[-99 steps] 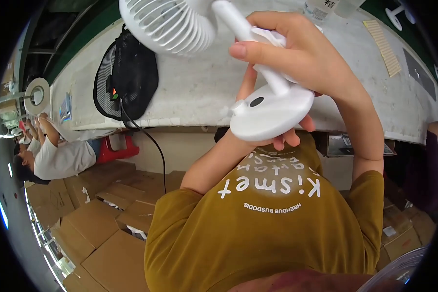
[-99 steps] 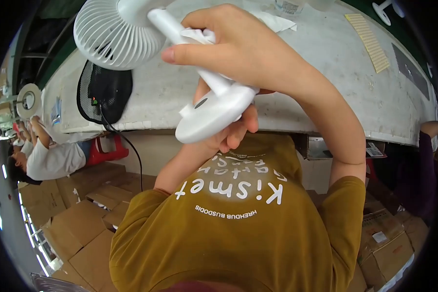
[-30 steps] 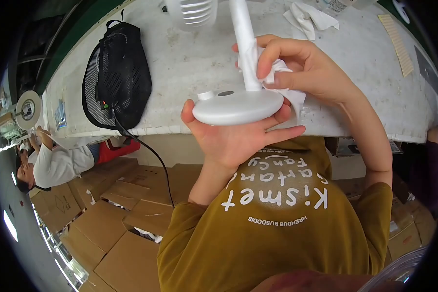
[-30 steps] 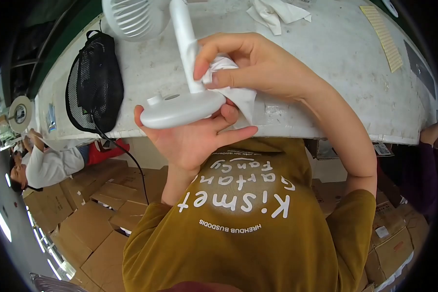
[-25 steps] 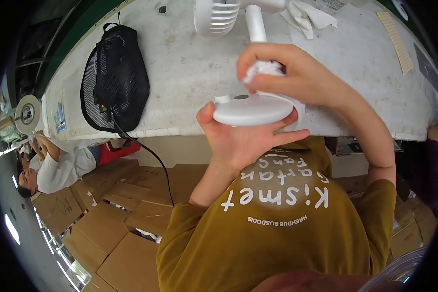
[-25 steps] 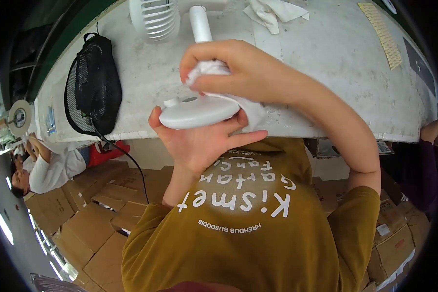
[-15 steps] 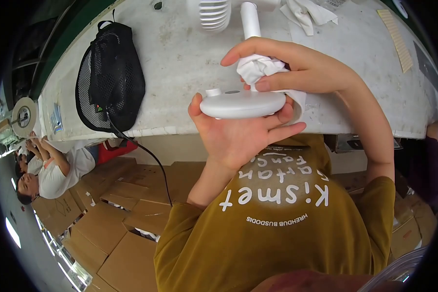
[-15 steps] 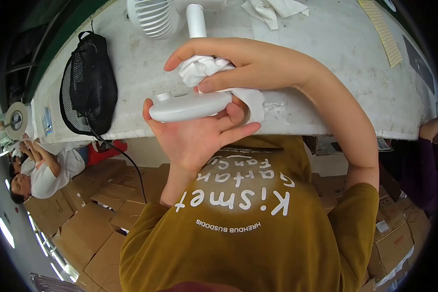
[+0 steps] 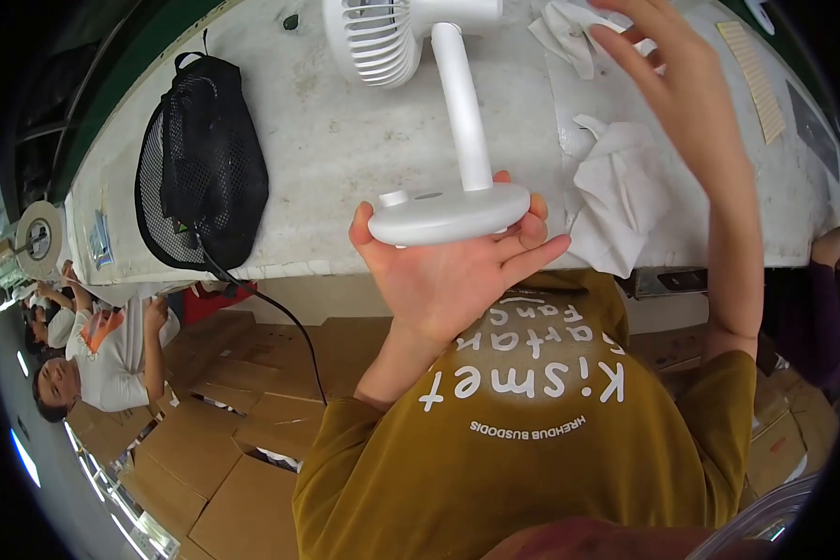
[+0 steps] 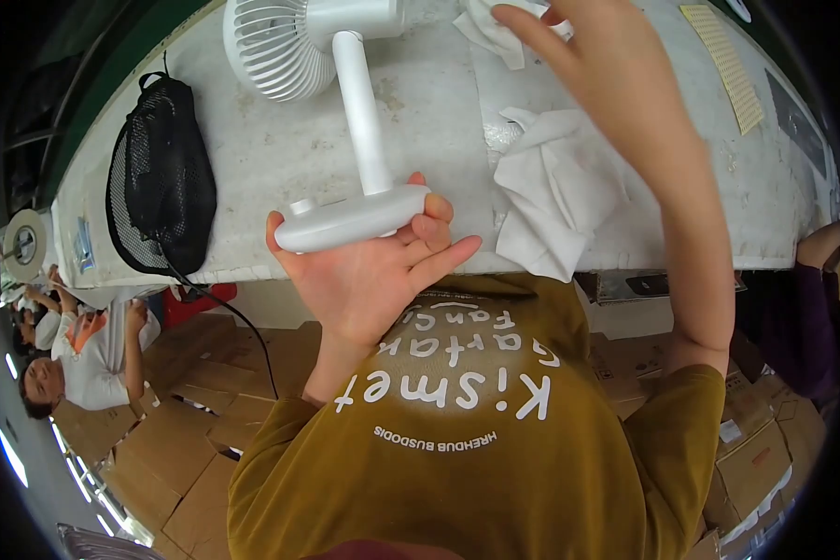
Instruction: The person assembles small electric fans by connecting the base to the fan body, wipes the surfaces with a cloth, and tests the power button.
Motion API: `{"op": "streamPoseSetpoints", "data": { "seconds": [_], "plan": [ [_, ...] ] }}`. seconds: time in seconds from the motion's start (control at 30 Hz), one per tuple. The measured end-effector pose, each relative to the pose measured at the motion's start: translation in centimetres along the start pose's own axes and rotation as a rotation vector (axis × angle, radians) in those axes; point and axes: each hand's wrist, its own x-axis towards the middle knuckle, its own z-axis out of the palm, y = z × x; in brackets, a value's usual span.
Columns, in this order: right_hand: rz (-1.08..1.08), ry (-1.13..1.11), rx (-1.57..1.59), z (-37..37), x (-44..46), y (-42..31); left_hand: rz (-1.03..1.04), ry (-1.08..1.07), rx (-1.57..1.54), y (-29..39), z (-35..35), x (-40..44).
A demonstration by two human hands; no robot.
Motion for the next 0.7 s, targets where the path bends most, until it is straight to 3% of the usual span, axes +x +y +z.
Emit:
{"op": "streamPoseSetpoints", "data": {
  "seconds": [0.07,0.2,0.27,0.3,0.37,0.5,0.7],
  "plan": [
    [0.016,0.077,-0.089,3.9,1.4,0.1,0.002,0.012,0.049,-0.2,0.1,0.0],
    [-0.151,0.084,0.039,5.8,1.7,0.9,-0.001,-0.005,0.111,-0.2,-0.3,-0.1],
    [-0.277,-0.008,0.489,3.1,1.1,-0.4,-0.010,-0.009,0.066,-0.2,-0.3,0.0],
    [-0.280,-0.016,0.491,2.1,0.7,-1.1,-0.003,-0.007,0.060,-0.2,-0.3,-0.1],
    [-0.321,-0.307,1.055,0.6,0.1,-2.8,-0.010,-0.020,0.095,-0.1,-0.3,-0.1],
    [-0.301,-0.491,1.133,0.4,0.7,-5.8,-0.010,0.021,0.178,-0.2,-0.2,0.1],
    [-0.408,-0.607,0.731,0.2,2.4,-7.4,0.046,0.049,0.129,-0.6,0.3,0.0]
  ]
}}
